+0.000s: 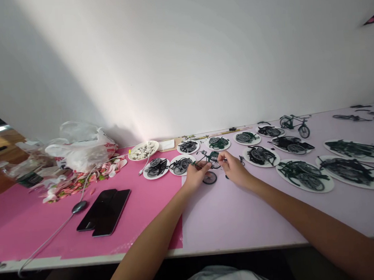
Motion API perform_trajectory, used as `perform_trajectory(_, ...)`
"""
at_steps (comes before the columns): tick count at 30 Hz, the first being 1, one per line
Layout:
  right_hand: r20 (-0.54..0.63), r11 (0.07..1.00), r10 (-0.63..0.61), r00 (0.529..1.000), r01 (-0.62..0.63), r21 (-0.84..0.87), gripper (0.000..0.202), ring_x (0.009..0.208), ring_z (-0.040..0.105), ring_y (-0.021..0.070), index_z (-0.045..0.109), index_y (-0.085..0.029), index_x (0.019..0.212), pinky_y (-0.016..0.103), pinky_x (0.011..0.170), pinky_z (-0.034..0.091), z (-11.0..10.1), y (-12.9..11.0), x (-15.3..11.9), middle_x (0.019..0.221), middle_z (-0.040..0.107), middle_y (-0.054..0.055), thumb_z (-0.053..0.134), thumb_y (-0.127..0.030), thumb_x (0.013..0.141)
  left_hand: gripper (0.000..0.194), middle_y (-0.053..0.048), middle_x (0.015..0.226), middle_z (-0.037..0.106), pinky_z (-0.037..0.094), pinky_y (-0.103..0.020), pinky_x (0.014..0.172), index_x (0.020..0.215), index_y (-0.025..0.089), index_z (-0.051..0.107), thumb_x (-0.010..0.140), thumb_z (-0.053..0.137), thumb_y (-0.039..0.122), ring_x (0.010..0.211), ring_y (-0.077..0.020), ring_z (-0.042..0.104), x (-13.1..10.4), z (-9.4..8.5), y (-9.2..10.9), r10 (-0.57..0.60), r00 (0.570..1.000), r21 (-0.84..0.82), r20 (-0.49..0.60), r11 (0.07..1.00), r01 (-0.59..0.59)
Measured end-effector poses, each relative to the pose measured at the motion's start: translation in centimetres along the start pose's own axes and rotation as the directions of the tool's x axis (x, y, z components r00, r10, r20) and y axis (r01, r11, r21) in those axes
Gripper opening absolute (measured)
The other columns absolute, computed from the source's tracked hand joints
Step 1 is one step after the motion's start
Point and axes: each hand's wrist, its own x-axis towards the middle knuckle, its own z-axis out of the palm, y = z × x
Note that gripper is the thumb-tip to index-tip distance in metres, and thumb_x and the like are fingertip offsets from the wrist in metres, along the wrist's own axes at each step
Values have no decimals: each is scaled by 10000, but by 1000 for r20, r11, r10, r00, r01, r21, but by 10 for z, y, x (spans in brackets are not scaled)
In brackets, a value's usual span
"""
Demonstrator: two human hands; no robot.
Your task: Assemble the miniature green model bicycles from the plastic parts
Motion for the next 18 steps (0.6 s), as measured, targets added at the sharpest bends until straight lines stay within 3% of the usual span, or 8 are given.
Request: perform_trajectory(18,46,1000,3,999,-2,-18,56,760,568,211,499,-246,933,332,743,459,-2,-1,-1,906,636,39,457,-248,897,425,-31,702,648,483,-266,584,717,132,654,705,857,505,569,-145,608,2,0,-8,4,1000,-6,29,1000,-4)
